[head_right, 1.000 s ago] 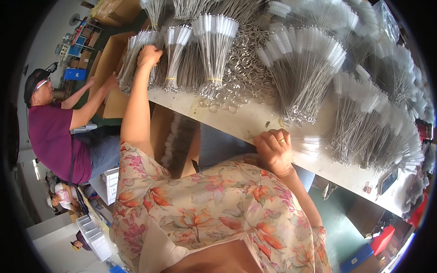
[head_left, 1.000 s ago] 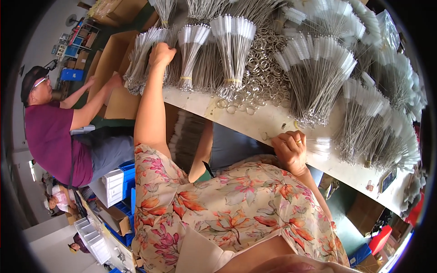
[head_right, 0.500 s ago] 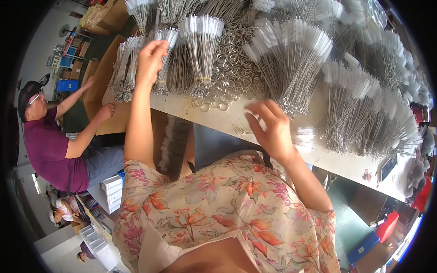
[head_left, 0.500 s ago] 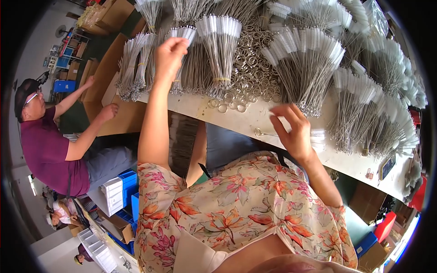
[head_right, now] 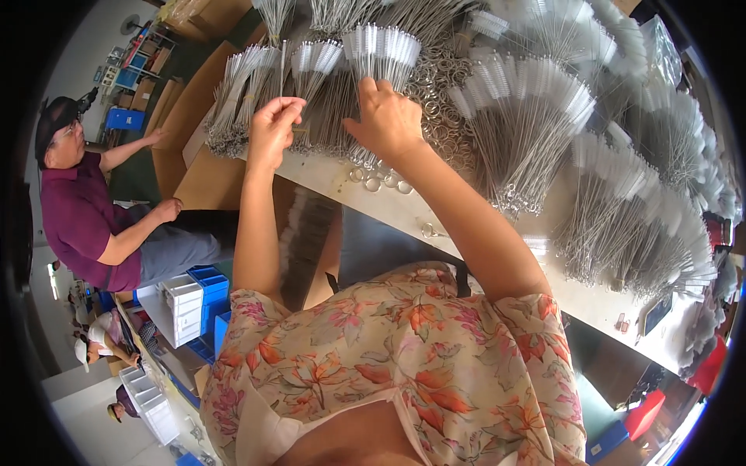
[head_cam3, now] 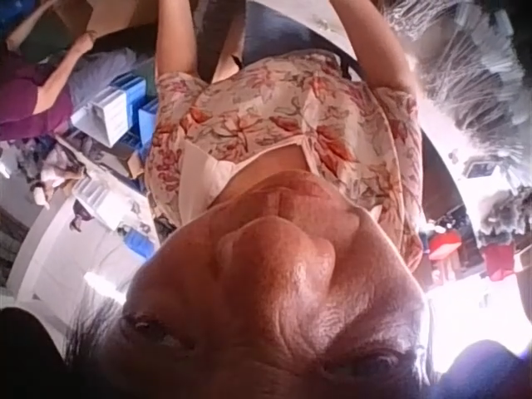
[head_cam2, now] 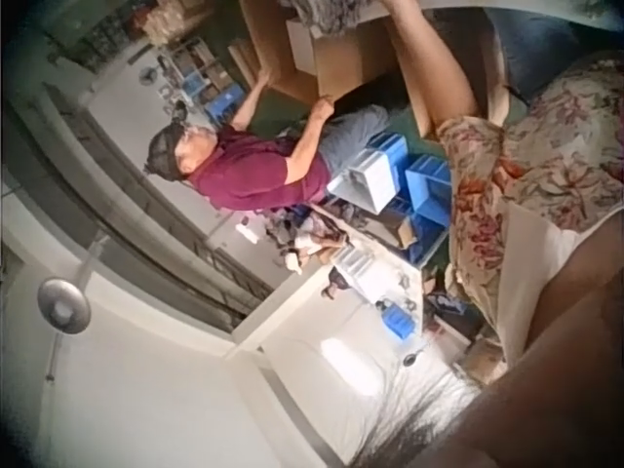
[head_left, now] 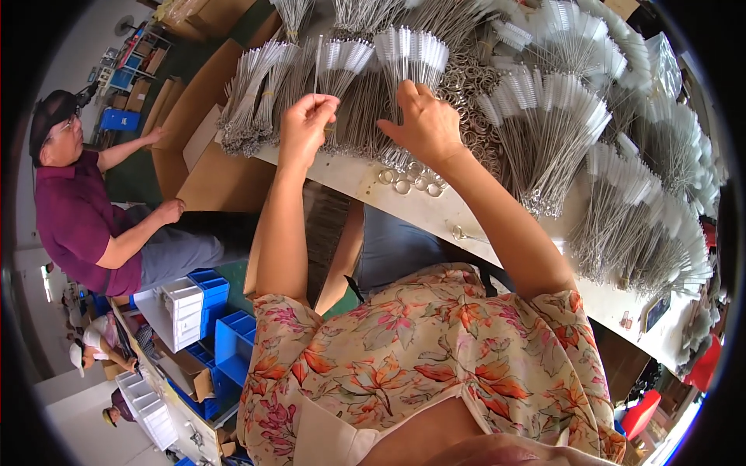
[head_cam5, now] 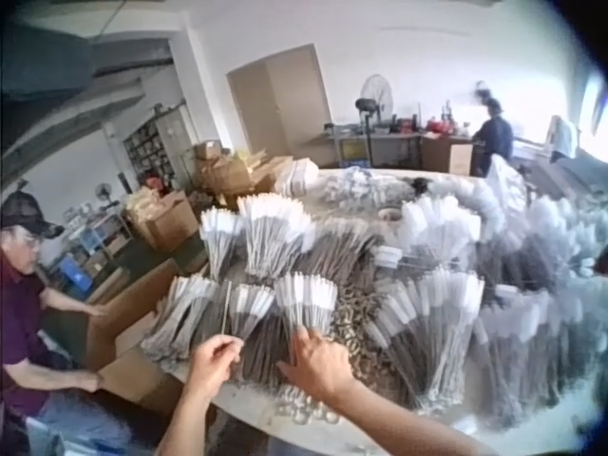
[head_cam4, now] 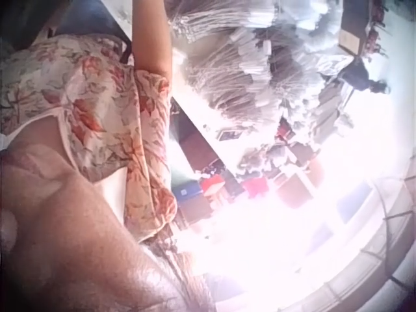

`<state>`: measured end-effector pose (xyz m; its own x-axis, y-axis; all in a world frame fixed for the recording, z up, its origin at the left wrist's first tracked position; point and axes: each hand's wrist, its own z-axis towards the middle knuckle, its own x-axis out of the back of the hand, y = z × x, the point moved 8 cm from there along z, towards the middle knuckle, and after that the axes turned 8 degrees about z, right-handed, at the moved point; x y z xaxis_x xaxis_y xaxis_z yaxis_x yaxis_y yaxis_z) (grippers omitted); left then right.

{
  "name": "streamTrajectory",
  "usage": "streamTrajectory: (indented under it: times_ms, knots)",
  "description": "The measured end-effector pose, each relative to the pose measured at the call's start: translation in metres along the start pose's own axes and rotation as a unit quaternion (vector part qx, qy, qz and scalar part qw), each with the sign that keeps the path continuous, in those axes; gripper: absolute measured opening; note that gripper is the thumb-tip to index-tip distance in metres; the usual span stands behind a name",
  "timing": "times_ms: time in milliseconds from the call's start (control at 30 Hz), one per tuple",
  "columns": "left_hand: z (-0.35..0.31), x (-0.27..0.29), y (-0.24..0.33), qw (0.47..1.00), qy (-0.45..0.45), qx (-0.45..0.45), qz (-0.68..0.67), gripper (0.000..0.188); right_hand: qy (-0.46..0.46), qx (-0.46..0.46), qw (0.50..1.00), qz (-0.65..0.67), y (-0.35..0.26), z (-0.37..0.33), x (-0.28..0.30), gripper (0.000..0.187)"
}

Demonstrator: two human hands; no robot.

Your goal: Attaching metal rings to white brush heads and packing the finished products into boxes.

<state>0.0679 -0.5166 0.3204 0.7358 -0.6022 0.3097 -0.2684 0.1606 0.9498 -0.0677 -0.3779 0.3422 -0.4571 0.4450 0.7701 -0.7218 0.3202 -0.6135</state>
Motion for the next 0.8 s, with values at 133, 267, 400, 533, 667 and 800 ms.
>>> streamTrajectory:
  times_ms: [133, 267, 400, 533, 667, 800]
  knots:
    - [-0.004, -0.016, -0.005, 0.999, -0.035, -0.013, 0.014, 0.015, -0.004, -0.028, 0.999, 0.015, 0.013, 0.004, -0.002, 0.044]
    - [0.001, -0.028, -0.003, 0.998, -0.056, 0.006, 0.019, 0.019, 0.045, -0.020, 0.996, 0.081, 0.028, -0.008, 0.005, 0.039]
    - [0.012, -0.039, 0.001, 0.996, -0.084, -0.006, 0.018, 0.022, 0.075, -0.037, 0.977, 0.198, 0.050, -0.019, 0.010, 0.033]
    - [0.024, -0.066, 0.000, 0.993, -0.103, -0.050, 0.027, 0.027, 0.093, -0.057, 0.962, 0.249, 0.055, -0.024, 0.010, 0.030]
    - [0.033, -0.071, 0.015, 0.958, 0.035, -0.120, 0.257, 0.033, 0.087, -0.070, 0.961, 0.254, 0.056, -0.022, 0.010, 0.029]
    - [0.044, -0.073, 0.010, 0.937, 0.044, -0.153, 0.312, 0.023, 0.103, -0.088, 0.944, 0.299, 0.062, -0.028, 0.014, 0.027]
